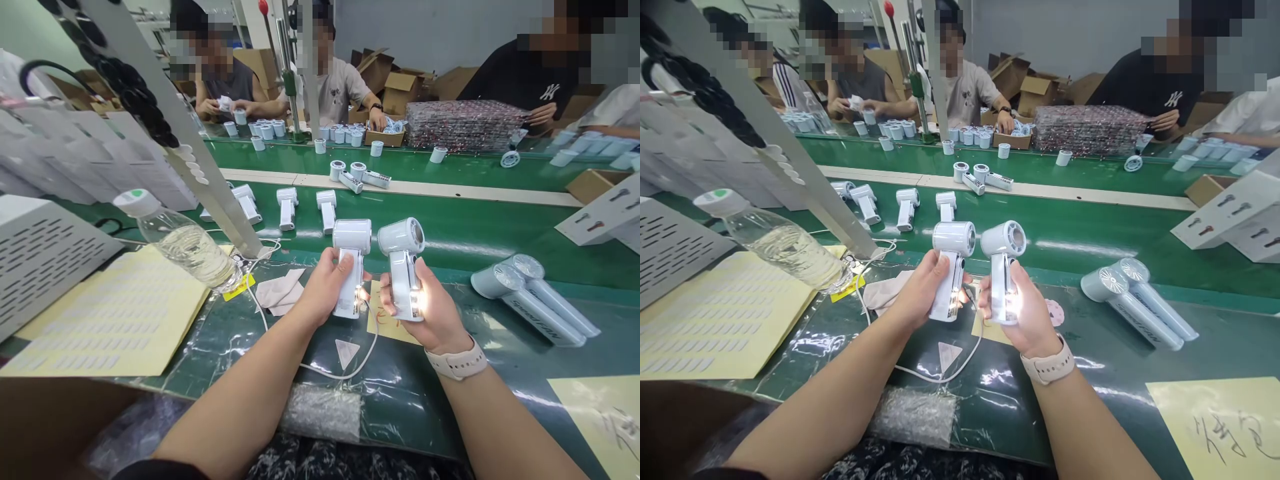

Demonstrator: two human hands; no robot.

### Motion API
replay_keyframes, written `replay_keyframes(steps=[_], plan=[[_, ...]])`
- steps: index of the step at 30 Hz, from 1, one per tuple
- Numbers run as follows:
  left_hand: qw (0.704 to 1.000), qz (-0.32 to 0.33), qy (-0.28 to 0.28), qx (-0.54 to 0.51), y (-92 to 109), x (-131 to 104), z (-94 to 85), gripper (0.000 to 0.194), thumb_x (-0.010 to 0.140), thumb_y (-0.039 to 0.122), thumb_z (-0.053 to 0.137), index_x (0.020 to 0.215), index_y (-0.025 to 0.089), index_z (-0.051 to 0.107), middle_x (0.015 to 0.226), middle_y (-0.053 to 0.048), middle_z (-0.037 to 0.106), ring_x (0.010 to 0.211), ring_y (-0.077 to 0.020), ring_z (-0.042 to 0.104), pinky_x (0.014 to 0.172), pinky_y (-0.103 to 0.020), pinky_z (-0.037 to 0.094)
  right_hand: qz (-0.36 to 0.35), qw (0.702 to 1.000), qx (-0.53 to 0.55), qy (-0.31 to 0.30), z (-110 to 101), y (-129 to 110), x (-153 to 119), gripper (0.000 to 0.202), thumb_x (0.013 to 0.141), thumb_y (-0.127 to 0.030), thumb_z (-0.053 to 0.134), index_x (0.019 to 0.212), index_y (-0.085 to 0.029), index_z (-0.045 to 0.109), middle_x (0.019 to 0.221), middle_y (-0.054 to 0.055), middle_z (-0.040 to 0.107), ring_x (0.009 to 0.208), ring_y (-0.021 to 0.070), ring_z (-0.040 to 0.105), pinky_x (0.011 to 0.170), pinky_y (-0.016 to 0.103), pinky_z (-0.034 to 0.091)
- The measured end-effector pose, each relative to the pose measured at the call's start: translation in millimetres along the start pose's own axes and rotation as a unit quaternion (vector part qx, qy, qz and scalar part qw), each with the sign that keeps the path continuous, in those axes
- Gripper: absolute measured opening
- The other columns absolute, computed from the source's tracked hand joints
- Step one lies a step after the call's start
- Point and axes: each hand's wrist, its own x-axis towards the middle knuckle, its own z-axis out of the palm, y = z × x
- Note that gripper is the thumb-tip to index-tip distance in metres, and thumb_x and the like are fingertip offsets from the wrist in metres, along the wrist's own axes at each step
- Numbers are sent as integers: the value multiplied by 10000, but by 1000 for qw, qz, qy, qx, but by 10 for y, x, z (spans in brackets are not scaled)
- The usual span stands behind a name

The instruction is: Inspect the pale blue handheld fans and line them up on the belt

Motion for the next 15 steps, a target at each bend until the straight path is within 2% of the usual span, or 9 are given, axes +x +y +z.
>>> replay_keyframes(steps=[2,4,8,12,15], plan=[[1000,8,-19,-22,-1,3,-8,435,803,571,607,936,236,364,737,-3,691,467,-180,638,406,-282,483,29,999,21,-15,1,5,-3,433,911,-594,536,913,-188,684,824,77,718,664,179,654,586,306,556],[997,22,-50,-49,4,1,-23,391,805,530,593,929,238,364,745,-1,697,494,-192,661,411,-277,489,40,998,36,-22,22,9,-19,416,918,-580,541,978,-202,705,943,87,746,742,205,684,687,356,581],[990,47,-110,-68,10,-22,-54,389,810,522,605,962,242,382,807,-6,708,579,-206,702,449,-272,510,8,999,41,-30,78,-19,-72,332,859,-518,665,1009,-227,724,1038,77,764,845,262,719,767,439,593],[989,65,-119,-59,15,-60,-65,404,816,533,651,985,255,411,851,-13,706,634,-204,703,490,-277,527,-44,999,19,-11,101,-85,-125,272,835,-451,709,989,-228,742,1045,75,766,1049,318,689,855,494,590],[987,55,-117,-96,40,-76,-52,446,764,486,744,1012,257,452,879,-18,689,715,-201,696,591,-303,545,-63,998,-5,-14,97,-121,-143,249,879,-436,639,988,-236,739,1064,77,755,1010,307,691,874,500,574]])
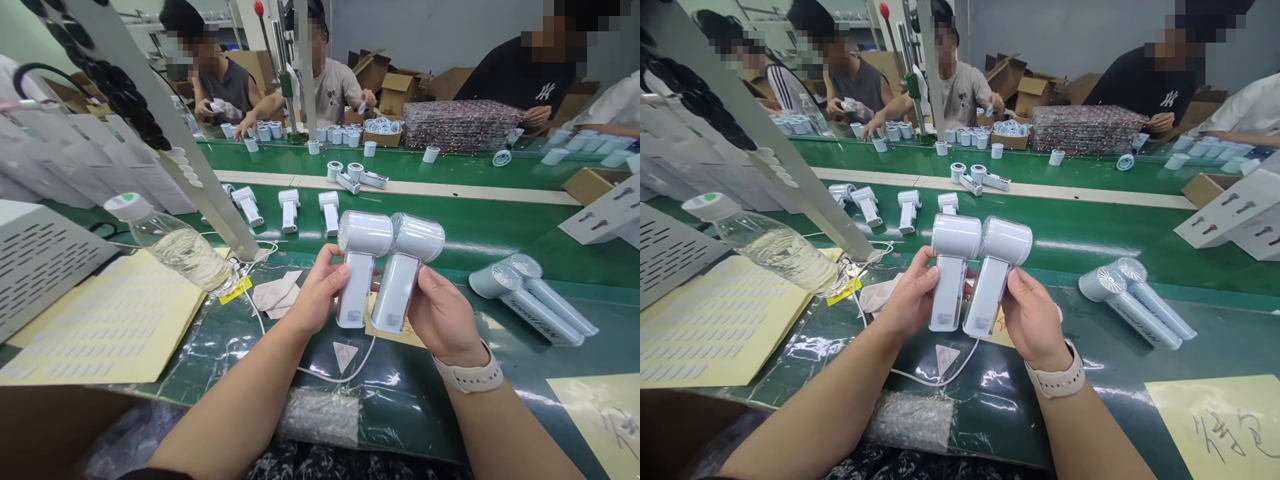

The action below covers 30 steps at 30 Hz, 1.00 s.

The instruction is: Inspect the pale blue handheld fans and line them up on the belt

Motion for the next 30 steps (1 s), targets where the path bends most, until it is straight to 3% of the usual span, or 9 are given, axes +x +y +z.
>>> replay_keyframes(steps=[3,6,12,16,20,23,27,30], plan=[[998,-37,-11,-51,23,5,16,566,636,369,874,1064,218,536,868,-11,642,769,-172,653,705,-313,548,13,1000,-1,18,-10,-11,11,262,899,-433,539,945,-250,719,967,60,737,927,278,678,838,468,567],[992,-86,-32,-86,21,13,10,575,566,318,922,1025,168,609,795,14,574,717,-118,587,700,-264,530,58,997,12,48,-2,-11,33,260,855,-412,501,872,-240,695,805,44,677,758,231,633,729,400,568],[995,-86,-6,-44,-31,18,-6,562,701,661,725,898,139,653,774,-41,634,686,-137,604,659,-271,526,107,994,28,17,66,-5,27,275,780,-414,480,683,-205,629,714,58,606,598,194,532,601,375,537],[992,-99,-54,-50,-20,12,18,563,766,672,653,912,128,660,775,-78,688,747,-211,673,727,-364,562,70,997,30,15,68,1,12,257,823,-441,482,793,-226,619,719,40,603,594,195,542,581,366,504],[994,-74,-49,-61,61,-3,29,362,804,388,750,1076,189,617,1002,-75,732,889,-245,715,788,-384,572,32,999,30,12,35,-13,5,221,798,-446,560,886,-253,621,722,26,614,595,202,562,571,374,495],[996,-68,-56,-31,127,-18,13,435,800,284,753,1189,210,572,1173,-102,706,994,-272,712,817,-381,567,19,998,40,44,-2,-34,0,201,776,-419,604,887,-255,634,753,33,649,665,214,614,635,394,535],[997,-59,-57,16,144,-24,-23,495,785,309,775,1208,205,541,1151,-127,713,976,-269,719,784,-361,561,-5,997,27,71,-22,-53,1,203,812,-417,588,946,-281,657,833,30,694,812,232,674,783,449,555],[996,-47,-67,21,106,-16,-41,560,719,394,828,1153,203,529,1021,-112,743,916,-266,728,723,-340,555,-20,998,3,57,-3,-49,9,211,837,-414,560,991,-303,651,892,30,715,861,245,687,792,477,553]])
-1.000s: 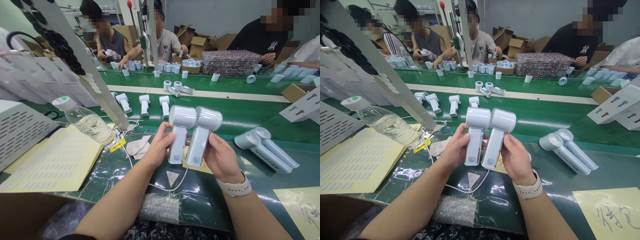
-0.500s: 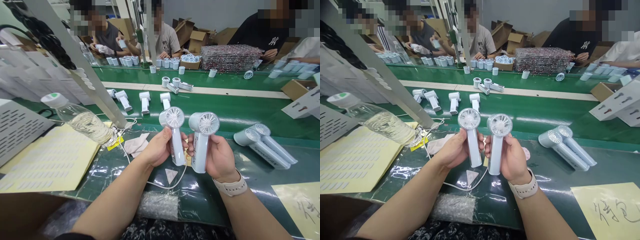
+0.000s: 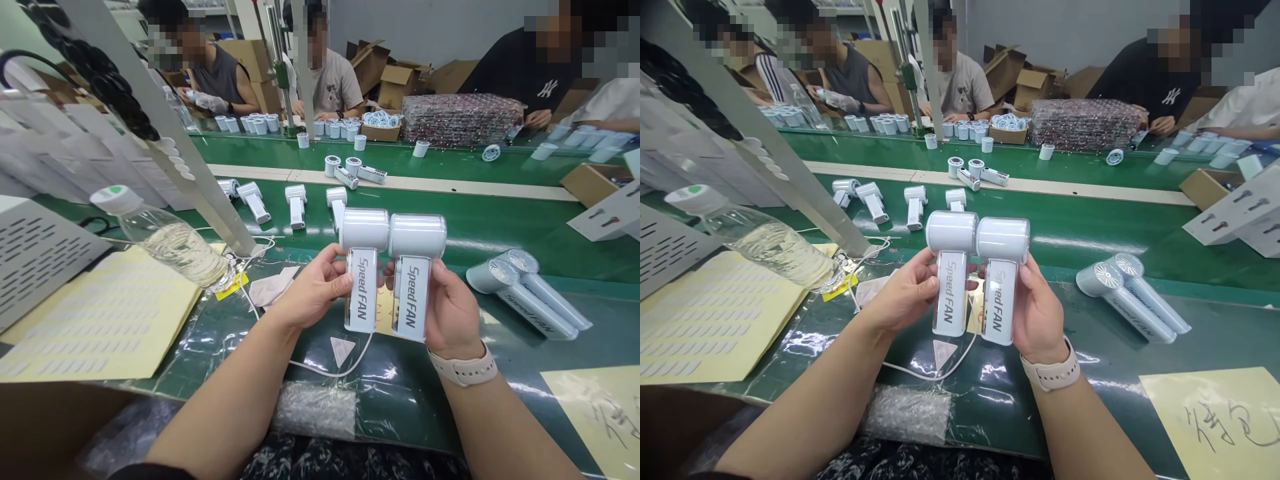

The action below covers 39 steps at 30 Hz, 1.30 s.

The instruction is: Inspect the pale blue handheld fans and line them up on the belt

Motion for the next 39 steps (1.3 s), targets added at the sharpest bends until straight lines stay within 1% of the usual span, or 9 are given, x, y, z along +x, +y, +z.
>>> replay_keyframes(steps=[3,7,10,14,18,24,27,31,39], plan=[[1000,3,5,3,-32,10,-5,626,677,432,850,1156,206,516,990,-100,750,898,-260,731,722,-345,559,1,1000,-3,-2,26,12,10,207,836,-391,563,996,-292,650,911,33,728,863,247,698,784,471,561],[1000,3,19,5,-42,18,-8,664,640,446,869,1151,205,520,989,-92,751,888,-251,731,717,-338,563,5,1000,17,26,41,28,20,185,843,-338,576,997,-277,660,875,23,735,832,226,707,762,429,577],[1000,9,24,5,-45,28,-13,625,650,451,862,1120,213,527,966,-77,751,865,-232,730,695,-308,549,1,999,16,33,32,45,25,177,858,-313,568,1004,-280,661,865,11,737,836,222,712,763,429,585],[1000,24,16,3,-64,42,-19,527,693,439,838,1066,224,535,817,-22,725,722,-178,702,641,-276,520,-16,999,-1,29,1,75,39,178,853,-320,578,1007,-280,659,911,14,744,868,245,720,789,465,583],[999,11,34,13,-83,42,-22,511,711,430,825,1091,233,548,887,-48,725,793,-200,703,647,-277,502,-20,999,-8,41,-18,94,59,167,828,-301,579,972,-270,657,895,16,748,865,257,724,792,474,584],[999,7,50,15,-86,52,-13,507,702,444,827,1081,233,566,856,-35,708,729,-166,671,622,-257,474,-12,998,20,64,25,92,65,188,784,-276,540,924,-248,662,816,26,743,875,283,716,773,482,579],[998,4,55,17,-80,56,4,499,706,447,823,1075,230,566,886,-47,712,749,-174,682,617,-256,478,-1,997,30,68,41,93,64,204,788,-270,530,939,-239,665,815,33,747,831,265,713,736,449,578],[998,-3,61,21,-74,53,21,545,677,468,835,1078,227,556,964,-73,726,763,-193,700,599,-261,493,-5,998,34,54,33,111,75,211,803,-274,536,964,-229,664,836,34,748,794,242,706,722,419,571],[996,-33,85,24,-67,51,43,645,594,530,867,1046,223,524,1013,-87,728,818,-232,725,607,-270,517,19,994,74,75,64,101,87,180,740,-227,567,899,-221,649,783,26,753,731,242,710,669,403,585]])
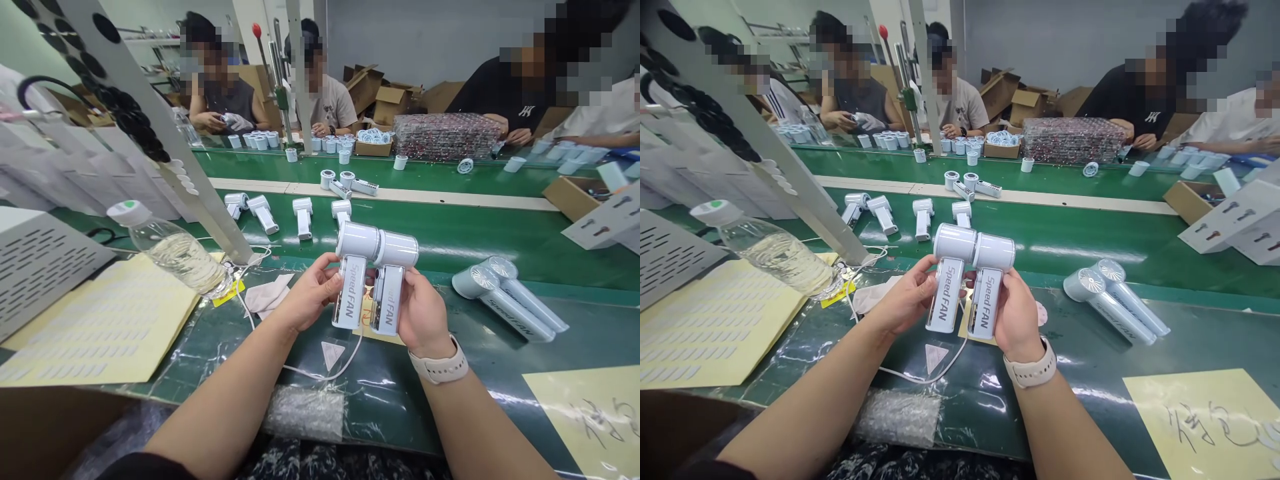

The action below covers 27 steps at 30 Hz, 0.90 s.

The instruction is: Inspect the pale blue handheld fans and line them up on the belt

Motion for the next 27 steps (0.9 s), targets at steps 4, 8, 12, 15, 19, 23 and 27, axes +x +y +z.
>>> replay_keyframes(steps=[4,8,12,15,19,23,27], plan=[[1000,-4,2,8,7,-8,-5,637,602,553,853,1045,233,526,1027,-82,727,850,-245,724,621,-283,519,7,1000,-12,-16,-1,-13,-10,192,758,-252,553,924,-219,643,794,39,760,734,260,719,662,426,590],[999,22,1,46,7,-12,-25,509,699,427,818,1100,225,578,1008,-83,734,912,-246,713,725,-327,529,-29,996,-60,-56,-75,14,9,235,809,-383,583,976,-228,639,913,52,754,859,282,715,741,459,589],[987,74,6,143,6,-28,-48,408,690,332,802,1049,182,677,972,-87,749,977,-279,690,862,-409,523,-141,960,-226,-87,-184,31,-16,360,761,-362,756,1069,-233,622,1069,70,720,1013,287,675,875,462,551],[954,164,-16,248,37,-46,-85,400,684,310,801,1054,184,712,1050,-96,752,1034,-319,683,918,-462,517,-222,904,-327,-165,-215,-20,-79,506,718,-296,829,1154,-251,576,1153,90,693,1079,309,654,922,496,529],[829,367,-64,418,99,-69,-160,308,794,282,730,1102,275,714,1224,-66,714,1254,-279,590,1171,-540,290,-325,831,-353,-281,-180,-133,-152,454,771,-319,799,1157,-275,564,1302,95,644,1337,331,490,1112,566,370],[725,480,-24,493,107,-90,-185,267,916,245,594,1167,297,672,1293,-58,680,1314,-218,542,1197,-535,233,-345,817,-343,-309,-165,-137,-152,399,825,-362,748,1167,-281,558,1301,95,646,1310,313,531,1095,551,406],[721,459,16,519,107,-101,-121,264,892,240,609,1143,281,679,1216,-60,710,1214,-227,602,1190,-550,219,-324,828,-358,-285,-226,-29,-92,453,795,-383,762,1169,-265,537,1210,115,674,1172,323,633,979,524,515]])
